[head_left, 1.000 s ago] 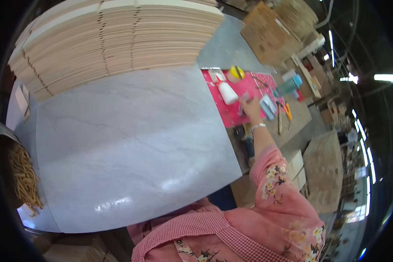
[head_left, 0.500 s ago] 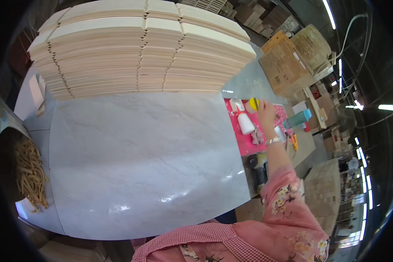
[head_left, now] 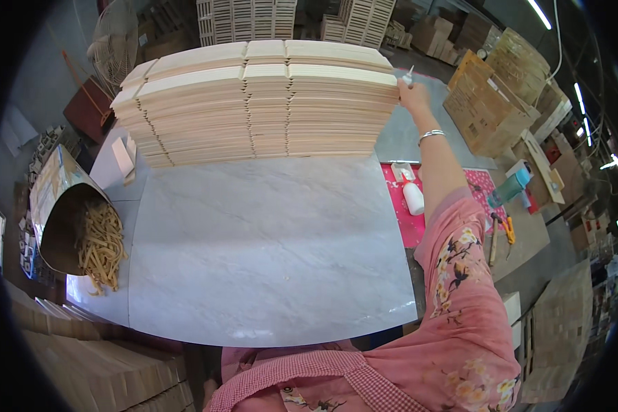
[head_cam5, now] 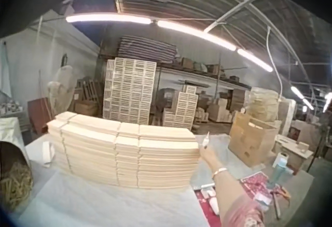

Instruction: Assembling wooden boxes by applying glue to wooden slats and securing them with a pneumatic staple gun.

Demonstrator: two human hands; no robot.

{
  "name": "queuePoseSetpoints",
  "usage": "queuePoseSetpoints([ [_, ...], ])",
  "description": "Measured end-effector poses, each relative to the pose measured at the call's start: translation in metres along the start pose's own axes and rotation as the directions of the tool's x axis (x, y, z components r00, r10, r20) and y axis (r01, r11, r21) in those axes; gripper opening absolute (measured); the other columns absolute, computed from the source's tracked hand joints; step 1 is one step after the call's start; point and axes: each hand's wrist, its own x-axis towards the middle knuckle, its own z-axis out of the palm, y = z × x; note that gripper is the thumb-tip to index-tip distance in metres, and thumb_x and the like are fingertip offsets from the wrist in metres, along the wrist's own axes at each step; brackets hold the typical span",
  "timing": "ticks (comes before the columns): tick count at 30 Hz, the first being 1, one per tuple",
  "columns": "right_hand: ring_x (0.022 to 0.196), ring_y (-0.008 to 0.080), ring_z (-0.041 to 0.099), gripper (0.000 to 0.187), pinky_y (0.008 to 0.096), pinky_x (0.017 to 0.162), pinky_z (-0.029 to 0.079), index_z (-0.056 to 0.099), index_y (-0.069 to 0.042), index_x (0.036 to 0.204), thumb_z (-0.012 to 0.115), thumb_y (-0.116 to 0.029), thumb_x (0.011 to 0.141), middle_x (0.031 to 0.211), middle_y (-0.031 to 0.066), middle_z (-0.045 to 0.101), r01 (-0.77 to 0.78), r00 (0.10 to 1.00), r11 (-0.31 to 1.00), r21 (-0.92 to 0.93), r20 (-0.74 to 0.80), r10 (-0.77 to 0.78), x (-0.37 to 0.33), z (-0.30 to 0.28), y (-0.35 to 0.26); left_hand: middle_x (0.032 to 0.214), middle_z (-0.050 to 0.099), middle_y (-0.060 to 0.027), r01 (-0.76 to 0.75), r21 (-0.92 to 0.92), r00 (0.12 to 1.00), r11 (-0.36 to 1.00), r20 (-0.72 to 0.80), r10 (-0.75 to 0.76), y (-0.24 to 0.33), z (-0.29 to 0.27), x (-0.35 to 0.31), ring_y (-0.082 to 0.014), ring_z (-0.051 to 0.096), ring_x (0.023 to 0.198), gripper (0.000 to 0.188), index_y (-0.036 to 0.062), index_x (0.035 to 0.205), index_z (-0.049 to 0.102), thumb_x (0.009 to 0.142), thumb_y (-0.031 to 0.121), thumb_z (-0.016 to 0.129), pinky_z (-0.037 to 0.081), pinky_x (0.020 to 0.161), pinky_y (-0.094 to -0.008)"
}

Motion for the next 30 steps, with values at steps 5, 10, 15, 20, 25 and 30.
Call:
queuePoseSetpoints([
  [5,0.06,0.021,0.064,0.047,0.0318,0.056,0.049,0.072,0.002,0.088,0.063,-0.043,0.092,0.072,0.0094,0.07,-0.127,0.982,0.992,0.003,0.14,0.126,0.011,-0.006,-0.013,0.104,0.069,-0.0189,-0.091,-0.07,0.996,0.993,-0.026,0.09,0.005,-0.008,-0.039,-0.0317,0.063,0.092,0.053,-0.0034,0.117,0.066,0.097,0.044,0.056,0.049,0.08,-0.0405],
  [10,0.053,0.0162,0.061,0.043,0.0276,0.046,0.043,0.071,0.001,0.085,0.066,-0.042,0.089,0.07,0.0092,0.068,-0.215,0.964,0.974,0.073,0.178,0.199,0.008,-0.014,-0.025,0.095,0.067,-0.0129,-0.26,-0.235,0.966,0.937,-0.081,0.247,0.017,-0.018,-0.101,-0.0232,0.061,0.083,0.037,-0.0006,0.108,0.066,0.097,0.034,0.059,0.049,0.073,-0.0341],
  [15,0.047,0.0164,0.048,0.045,0.0298,0.044,0.038,0.065,-0.002,0.074,0.065,-0.046,0.084,0.06,0.0073,0.058,-0.252,0.965,0.912,0.324,0.159,0.21,0.005,-0.02,-0.026,0.086,0.065,-0.0068,-0.427,-0.411,0.904,0.805,-0.204,0.375,0.042,-0.058,-0.149,-0.0148,0.059,0.074,0.022,0.0023,0.099,0.066,0.098,0.024,0.061,0.048,0.066,-0.0278],
  [20,0.046,0.0192,0.04,0.055,0.0343,0.046,0.035,0.061,-0.003,0.066,0.058,-0.055,0.082,0.056,0.0076,0.051,-0.25,0.968,0.867,0.431,0.124,0.218,-0.019,-0.034,-0.026,0.085,0.063,-0.0028,-0.654,-0.556,0.734,0.514,-0.299,0.61,0.143,-0.06,-0.264,-0.0079,0.057,0.072,0.018,0.0042,0.108,0.065,0.1,0.02,0.063,0.05,0.067,-0.0209],
  [25,0.045,0.0166,0.037,0.054,0.033,0.045,0.031,0.06,-0.004,0.068,0.059,-0.056,0.084,0.054,0.0048,0.047,-0.269,0.961,0.819,0.507,0.087,0.262,-0.071,-0.04,-0.011,0.121,0.065,-0.0149,-0.553,-0.82,0.433,0.148,-0.13,0.892,0.364,-0.075,-0.327,-0.0253,0.065,0.114,0.049,0.0036,0.137,0.055,0.101,0.034,0.065,0.053,0.087,-0.0351],
  [30,0.058,0.0198,0.048,0.055,0.0336,0.053,0.041,0.065,0.003,0.085,0.063,-0.052,0.084,0.071,0.0112,0.058,-0.244,0.963,0.771,0.588,0.053,0.265,-0.12,-0.054,-0.03,0.149,0.036,-0.0301,-0.231,-0.961,0.345,0.15,0.064,0.936,0.596,-0.08,-0.372,-0.0433,0.052,0.128,0.119,-0.0112,0.154,0.019,0.081,0.063,0.077,0.047,0.103,-0.0586],
])
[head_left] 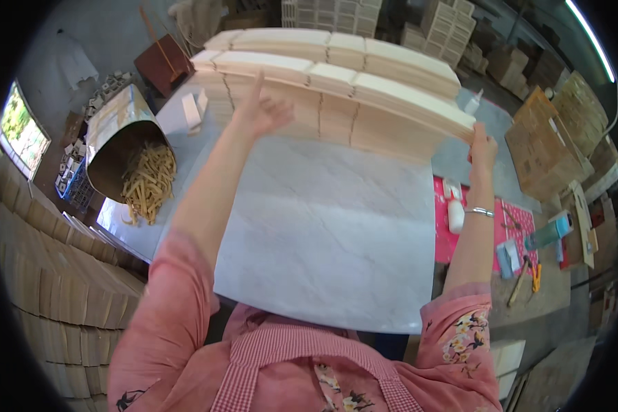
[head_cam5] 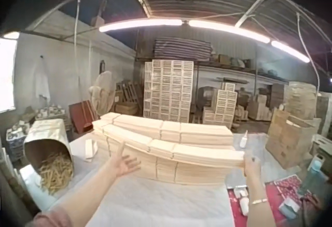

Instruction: Assembling wooden boxes by applying glue to wooden slats and securing them with a pneumatic staple gun.

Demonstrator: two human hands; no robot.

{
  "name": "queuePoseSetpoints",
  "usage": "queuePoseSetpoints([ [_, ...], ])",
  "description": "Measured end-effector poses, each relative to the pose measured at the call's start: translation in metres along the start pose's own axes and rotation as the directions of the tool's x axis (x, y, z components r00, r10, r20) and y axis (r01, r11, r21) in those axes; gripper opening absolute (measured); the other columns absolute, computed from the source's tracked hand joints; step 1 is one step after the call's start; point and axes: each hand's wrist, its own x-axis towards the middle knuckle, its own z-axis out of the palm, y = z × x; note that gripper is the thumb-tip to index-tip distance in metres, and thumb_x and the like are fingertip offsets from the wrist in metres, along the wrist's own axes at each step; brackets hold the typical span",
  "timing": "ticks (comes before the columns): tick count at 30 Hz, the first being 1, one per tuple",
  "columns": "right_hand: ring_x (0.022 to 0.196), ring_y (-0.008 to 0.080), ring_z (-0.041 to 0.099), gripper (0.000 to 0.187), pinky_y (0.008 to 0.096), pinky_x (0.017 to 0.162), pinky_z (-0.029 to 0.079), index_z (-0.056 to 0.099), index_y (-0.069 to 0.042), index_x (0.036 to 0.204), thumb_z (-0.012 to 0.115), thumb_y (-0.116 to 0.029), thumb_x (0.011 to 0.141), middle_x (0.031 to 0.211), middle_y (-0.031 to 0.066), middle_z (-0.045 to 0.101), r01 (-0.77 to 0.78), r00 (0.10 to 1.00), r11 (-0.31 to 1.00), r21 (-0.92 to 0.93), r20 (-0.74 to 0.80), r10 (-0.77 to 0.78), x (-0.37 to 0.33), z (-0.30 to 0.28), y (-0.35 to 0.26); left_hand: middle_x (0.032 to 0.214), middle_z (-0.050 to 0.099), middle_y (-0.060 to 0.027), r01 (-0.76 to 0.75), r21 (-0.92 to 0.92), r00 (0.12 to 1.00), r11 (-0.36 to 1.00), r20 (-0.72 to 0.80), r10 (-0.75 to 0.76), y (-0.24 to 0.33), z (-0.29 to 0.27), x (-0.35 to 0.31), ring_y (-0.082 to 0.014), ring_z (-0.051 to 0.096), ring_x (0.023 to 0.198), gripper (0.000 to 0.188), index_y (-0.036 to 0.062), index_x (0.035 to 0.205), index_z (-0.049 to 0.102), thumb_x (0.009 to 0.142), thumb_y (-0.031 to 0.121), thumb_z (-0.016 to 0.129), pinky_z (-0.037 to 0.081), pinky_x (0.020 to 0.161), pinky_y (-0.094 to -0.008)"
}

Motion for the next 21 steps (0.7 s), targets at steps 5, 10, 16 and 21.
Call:
queuePoseSetpoints([
  [5,0.091,0.0268,0.061,0.06,0.0346,0.085,0.05,0.065,0.006,0.104,0.067,-0.05,0.084,0.101,0.02,0.068,0.069,0.995,0.997,0.024,-0.076,-0.067,-0.033,-0.021,0.033,0.125,0.052,-0.0258,0.089,-0.059,0.986,0.994,0.148,-0.08,0.015,0.023,0.054,-0.0352,0.059,0.108,0.062,-0.0097,0.13,0.041,0.089,0.021,0.076,0.055,0.095,-0.0494],
  [10,0.087,0.0228,0.06,0.051,0.0325,0.08,0.05,0.063,0.005,0.107,0.066,-0.044,0.089,0.097,0.0174,0.067,0.006,0.993,0.994,0.11,-0.114,0.006,-0.069,-0.069,0.107,0.12,0.047,-0.0246,0.069,-0.149,0.997,0.986,0.032,-0.065,-0.046,0.003,-0.012,-0.0321,0.056,0.104,0.048,-0.0089,0.126,0.043,0.09,0.007,0.071,0.059,0.089,-0.0462],
  [16,0.089,0.0233,0.061,0.046,0.0322,0.079,0.051,0.062,0.002,0.111,0.072,-0.038,0.089,0.1,0.0158,0.066,-0.031,0.999,0.99,-0.138,0.016,0.033,-0.134,-0.122,0.192,0.124,0.041,-0.0259,0.086,-0.153,0.952,0.984,-0.278,-0.126,-0.151,-0.057,-0.114,-0.0329,0.051,0.113,0.054,-0.0077,0.133,0.043,0.091,0.009,0.072,0.059,0.091,-0.0482],
  [21,0.098,0.0367,0.061,0.053,0.0437,0.086,0.051,0.059,-0.003,0.124,0.078,-0.032,0.083,0.116,0.0223,0.061,0.273,0.936,0.517,-0.811,0.101,-0.336,-0.216,-0.184,0.201,0.123,0.039,-0.026,0.137,-0.165,0.893,0.977,-0.406,-0.194,-0.184,-0.092,-0.144,-0.0334,0.046,0.114,0.055,-0.0109,0.134,0.041,0.091,0.007,0.071,0.057,0.095,-0.0512],
])
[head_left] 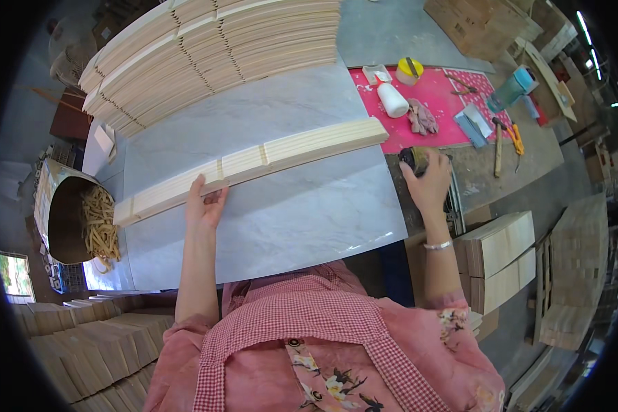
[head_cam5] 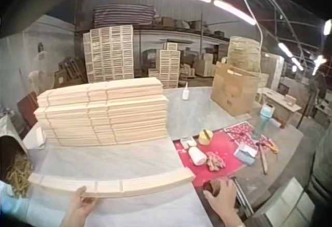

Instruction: Assembling wooden boxes by applying glue to wooden slats and securing them with a pneumatic staple gun.

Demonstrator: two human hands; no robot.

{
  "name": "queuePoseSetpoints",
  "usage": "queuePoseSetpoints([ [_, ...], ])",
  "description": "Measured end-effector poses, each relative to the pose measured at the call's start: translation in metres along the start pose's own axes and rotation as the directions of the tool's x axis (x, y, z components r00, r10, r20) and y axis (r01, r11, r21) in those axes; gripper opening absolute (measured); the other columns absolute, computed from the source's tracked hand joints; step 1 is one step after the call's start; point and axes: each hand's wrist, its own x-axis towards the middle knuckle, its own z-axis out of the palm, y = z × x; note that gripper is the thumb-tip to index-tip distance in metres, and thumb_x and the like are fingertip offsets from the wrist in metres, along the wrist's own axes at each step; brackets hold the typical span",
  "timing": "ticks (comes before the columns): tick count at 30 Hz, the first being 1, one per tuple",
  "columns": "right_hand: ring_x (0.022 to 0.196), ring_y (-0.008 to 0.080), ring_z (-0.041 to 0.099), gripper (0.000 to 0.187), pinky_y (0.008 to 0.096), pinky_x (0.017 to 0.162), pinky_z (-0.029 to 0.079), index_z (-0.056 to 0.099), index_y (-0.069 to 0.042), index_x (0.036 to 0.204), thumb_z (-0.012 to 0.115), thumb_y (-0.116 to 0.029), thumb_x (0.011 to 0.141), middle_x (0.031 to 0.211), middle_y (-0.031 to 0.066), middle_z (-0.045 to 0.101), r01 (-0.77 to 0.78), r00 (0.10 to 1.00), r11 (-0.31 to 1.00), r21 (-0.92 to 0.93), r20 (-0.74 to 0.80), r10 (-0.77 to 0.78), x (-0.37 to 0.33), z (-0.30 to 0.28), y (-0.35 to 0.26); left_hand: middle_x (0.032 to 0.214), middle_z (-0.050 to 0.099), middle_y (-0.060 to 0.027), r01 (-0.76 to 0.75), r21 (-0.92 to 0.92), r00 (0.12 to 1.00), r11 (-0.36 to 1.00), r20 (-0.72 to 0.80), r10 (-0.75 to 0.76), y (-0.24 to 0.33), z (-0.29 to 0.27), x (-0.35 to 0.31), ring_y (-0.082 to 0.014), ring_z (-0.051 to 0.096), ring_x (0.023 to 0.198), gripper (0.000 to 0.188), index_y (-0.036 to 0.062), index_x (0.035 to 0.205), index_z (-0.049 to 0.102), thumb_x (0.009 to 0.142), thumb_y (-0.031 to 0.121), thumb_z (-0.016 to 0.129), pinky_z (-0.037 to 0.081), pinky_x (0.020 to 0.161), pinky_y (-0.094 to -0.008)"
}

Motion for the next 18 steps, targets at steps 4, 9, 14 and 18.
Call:
queuePoseSetpoints([
  [4,0.103,0.0416,0.063,0.064,0.0475,0.089,0.052,0.049,-0.005,0.138,0.076,-0.027,0.084,0.121,0.0239,0.06,-0.187,0.951,0.982,-0.041,0.244,0.191,-0.04,-0.016,0.03,0.123,0.04,-0.0261,0.019,-0.016,0.999,1.0,0.033,-0.018,-0.01,0.001,0.01,-0.0339,0.047,0.113,0.055,-0.012,0.133,0.041,0.091,0.007,0.071,0.056,0.097,-0.0524],
  [9,0.106,0.0426,0.064,0.067,0.0483,0.089,0.052,0.044,-0.007,0.143,0.073,-0.026,0.087,0.12,0.0221,0.062,-0.264,0.919,0.963,-0.056,0.287,0.269,-0.021,-0.008,0.05,0.123,0.046,-0.0281,0.0,-0.004,0.999,1.0,0.044,0.001,-0.014,0.009,0.006,-0.0347,0.054,0.11,0.05,-0.0134,0.132,0.042,0.094,0.007,0.067,0.055,0.099,-0.0502],
  [14,0.109,0.0401,0.062,0.066,0.0461,0.093,0.051,0.047,-0.004,0.142,0.074,-0.026,0.086,0.121,0.0199,0.062,-0.328,0.905,0.927,-0.183,0.223,0.364,0.004,0.01,0.103,0.116,0.059,-0.026,0.134,0.286,0.977,0.949,0.124,-0.175,0.025,-0.01,0.001,-0.0284,0.064,0.091,0.047,-0.0126,0.131,0.046,0.095,0.008,0.067,0.06,0.085,-0.0396],
  [18,0.113,0.0379,0.059,0.067,0.0449,0.097,0.049,0.05,-0.003,0.139,0.077,-0.024,0.081,0.127,0.019,0.06,-0.044,0.975,0.998,-0.039,0.215,0.052,0.028,0.012,0.04,0.11,0.065,-0.0215,0.027,0.687,0.949,0.726,0.21,-0.234,0.067,-0.028,-0.021,-0.0217,0.066,0.078,0.048,-0.0093,0.132,0.049,0.093,0.009,0.07,0.058,0.07,-0.0315],
])
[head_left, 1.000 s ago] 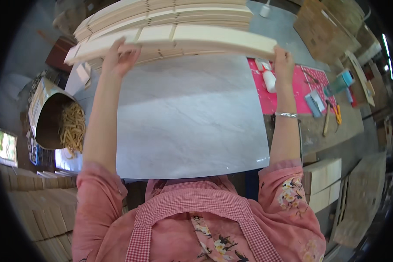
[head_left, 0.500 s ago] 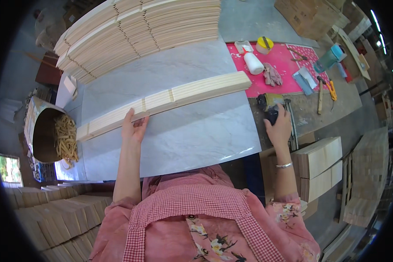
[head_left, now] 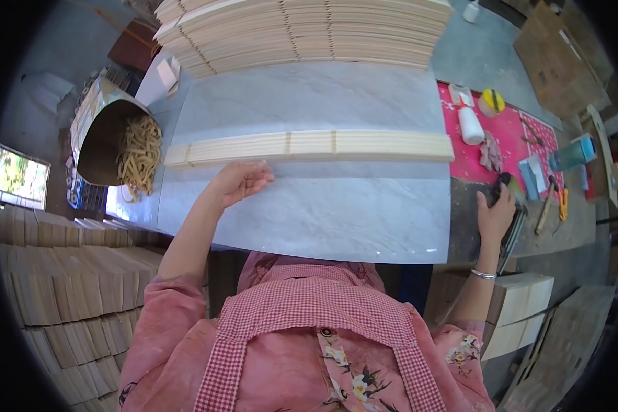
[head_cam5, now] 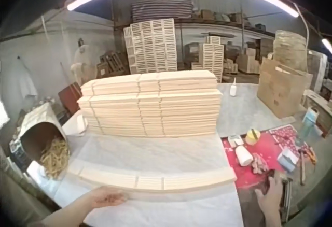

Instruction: Assembling wooden boxes by applying glue to wooden slats and securing them with a pneumatic staple gun.

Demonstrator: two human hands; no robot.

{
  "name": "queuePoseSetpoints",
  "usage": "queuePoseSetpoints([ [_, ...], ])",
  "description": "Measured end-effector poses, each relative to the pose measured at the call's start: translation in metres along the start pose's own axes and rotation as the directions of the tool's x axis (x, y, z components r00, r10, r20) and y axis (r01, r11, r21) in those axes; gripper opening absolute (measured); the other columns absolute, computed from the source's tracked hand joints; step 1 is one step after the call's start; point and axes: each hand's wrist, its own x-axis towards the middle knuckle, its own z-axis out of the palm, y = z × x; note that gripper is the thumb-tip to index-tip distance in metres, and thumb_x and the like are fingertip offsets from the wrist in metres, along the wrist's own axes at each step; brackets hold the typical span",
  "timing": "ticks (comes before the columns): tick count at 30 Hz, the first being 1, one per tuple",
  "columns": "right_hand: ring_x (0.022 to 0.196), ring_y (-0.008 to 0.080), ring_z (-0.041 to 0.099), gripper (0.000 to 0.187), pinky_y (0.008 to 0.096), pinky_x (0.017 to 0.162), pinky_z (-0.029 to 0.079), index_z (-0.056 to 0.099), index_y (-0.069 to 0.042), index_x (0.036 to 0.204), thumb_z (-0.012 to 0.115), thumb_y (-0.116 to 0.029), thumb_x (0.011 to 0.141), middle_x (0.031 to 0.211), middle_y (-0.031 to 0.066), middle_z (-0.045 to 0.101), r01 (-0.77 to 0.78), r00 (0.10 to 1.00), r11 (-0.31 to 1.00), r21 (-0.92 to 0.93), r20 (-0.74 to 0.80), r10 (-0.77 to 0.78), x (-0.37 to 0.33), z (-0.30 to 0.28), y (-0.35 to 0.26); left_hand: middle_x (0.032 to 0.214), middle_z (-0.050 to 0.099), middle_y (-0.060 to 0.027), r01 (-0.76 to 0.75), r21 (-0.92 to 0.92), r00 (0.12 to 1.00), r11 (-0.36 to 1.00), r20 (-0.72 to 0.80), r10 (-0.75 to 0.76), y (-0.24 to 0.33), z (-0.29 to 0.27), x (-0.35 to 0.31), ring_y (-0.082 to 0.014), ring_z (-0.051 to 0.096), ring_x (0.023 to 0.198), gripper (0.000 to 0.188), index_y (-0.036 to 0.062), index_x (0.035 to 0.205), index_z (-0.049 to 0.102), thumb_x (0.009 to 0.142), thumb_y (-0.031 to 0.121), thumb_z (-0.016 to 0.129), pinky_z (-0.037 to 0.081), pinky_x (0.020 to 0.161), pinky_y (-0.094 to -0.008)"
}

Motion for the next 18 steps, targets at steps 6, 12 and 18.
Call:
queuePoseSetpoints([
  [6,0.115,0.0363,0.058,0.072,0.0429,0.099,0.048,0.052,-0.005,0.138,0.078,-0.017,0.072,0.135,0.0161,0.057,0.611,0.775,0.771,0.18,0.065,-0.629,0.021,0.004,-0.157,0.126,0.063,-0.0131,-0.347,0.938,0.802,0.004,0.295,0.52,0.028,-0.059,-0.011,-0.0234,0.065,0.097,0.075,0.007,0.142,0.049,0.075,0.014,0.081,0.051,0.081,-0.0347],
  [12,0.115,0.0344,0.056,0.073,0.0438,0.098,0.047,0.05,-0.009,0.138,0.077,-0.014,0.07,0.134,0.0125,0.056,0.722,0.549,0.692,0.021,0.591,-0.591,0.068,0.037,-0.203,0.126,0.059,-0.0118,-0.089,0.887,0.86,-0.453,0.298,0.414,0.046,-0.125,0.034,-0.0345,0.059,0.111,0.079,0.0127,0.138,0.052,0.063,0.014,0.078,0.046,0.096,-0.0475],
  [18,0.112,0.0326,0.055,0.069,0.0443,0.098,0.046,0.052,-0.008,0.134,0.076,-0.014,0.069,0.134,0.0102,0.055,0.726,0.45,0.684,0.072,0.702,-0.552,0.079,0.044,-0.205,0.108,0.063,-0.0127,-0.216,0.886,0.855,-0.409,0.374,0.359,0.072,-0.13,0.057,-0.0365,0.061,0.097,0.055,0.0088,0.116,0.061,0.063,0.011,0.075,0.052,0.083,-0.043],
])
